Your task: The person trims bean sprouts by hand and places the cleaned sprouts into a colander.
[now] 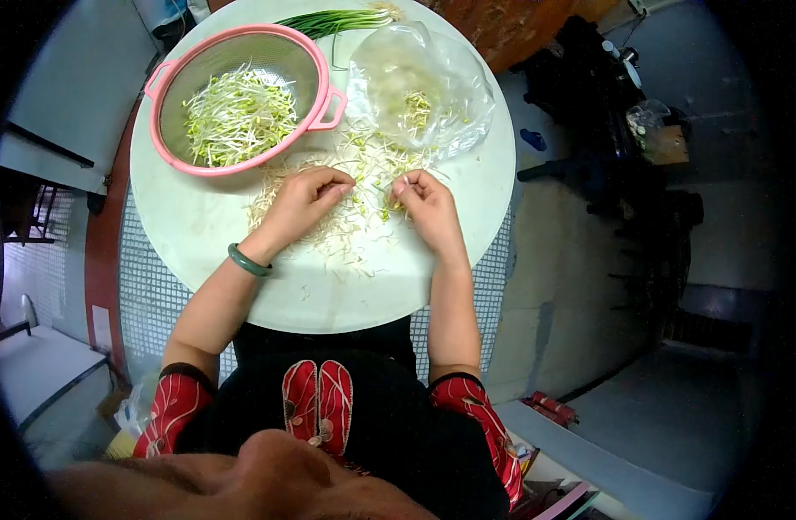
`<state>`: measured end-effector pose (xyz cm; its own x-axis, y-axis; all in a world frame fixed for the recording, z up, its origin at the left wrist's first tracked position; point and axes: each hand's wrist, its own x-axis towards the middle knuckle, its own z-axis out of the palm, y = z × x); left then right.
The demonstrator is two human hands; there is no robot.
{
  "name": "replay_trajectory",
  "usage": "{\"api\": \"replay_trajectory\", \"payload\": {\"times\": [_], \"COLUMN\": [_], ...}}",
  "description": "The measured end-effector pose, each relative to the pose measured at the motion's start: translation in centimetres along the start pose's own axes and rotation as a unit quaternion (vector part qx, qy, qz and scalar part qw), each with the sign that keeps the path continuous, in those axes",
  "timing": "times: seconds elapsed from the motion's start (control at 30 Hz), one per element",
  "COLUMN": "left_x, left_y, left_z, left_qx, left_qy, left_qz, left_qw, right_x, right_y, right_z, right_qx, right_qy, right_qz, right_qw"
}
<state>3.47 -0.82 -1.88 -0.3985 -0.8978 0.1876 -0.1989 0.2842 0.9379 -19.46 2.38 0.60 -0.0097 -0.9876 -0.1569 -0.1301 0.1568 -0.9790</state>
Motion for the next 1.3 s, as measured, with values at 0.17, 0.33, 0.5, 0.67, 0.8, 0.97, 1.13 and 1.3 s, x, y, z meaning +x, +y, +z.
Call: {"api": "replay_trajectory", "payload": {"times": [0.17, 0.33, 0.5, 0.67, 0.8, 0.97, 1.13, 1.3], "left_x": [0.0, 0.2, 0.6, 0.6, 0.5, 0.5, 0.4, 0.7], "left_y": [-1.1, -1.5, -1.7, -0.9, -1.1, -1.7, -1.8, -1.9], "left_z": [0.8, 0.0, -0.3, -0.7, -0.4, -0.4, 0.1, -0.5], "left_qx": [-0.190, -0.263, -0.331, -0.353, -0.367, -0.370, -0.401, -0.426], "left_qy": [-0.045, -0.046, -0.030, -0.046, -0.042, -0.050, -0.055, -0.010], "left_qz": [-0.119, -0.152, -0.182, -0.195, -0.192, -0.192, -0.191, -0.202], "left_qw": [0.973, 0.952, 0.925, 0.914, 0.909, 0.908, 0.894, 0.882], "right_x": [-0.4, -0.1, 0.5, 0.7, 0.1, -0.1, -0.4, -1.0], "right_y": [0.7, 0.9, 1.3, 1.1, 0.4, -0.1, -0.1, -1.0], "right_z": [3.7, 4.3, 3.4, 3.6, 4.9, 5.7, 5.8, 5.3], "right_qx": [0.012, -0.029, 0.040, 0.053, 0.011, -0.150, -0.261, -0.260], "right_qy": [-0.093, -0.088, -0.005, 0.016, 0.003, -0.022, -0.052, -0.045], "right_qz": [0.014, 0.001, -0.019, -0.047, -0.034, -0.068, -0.086, -0.073], "right_qw": [0.996, 0.996, 0.999, 0.997, 0.999, 0.986, 0.960, 0.962]}}
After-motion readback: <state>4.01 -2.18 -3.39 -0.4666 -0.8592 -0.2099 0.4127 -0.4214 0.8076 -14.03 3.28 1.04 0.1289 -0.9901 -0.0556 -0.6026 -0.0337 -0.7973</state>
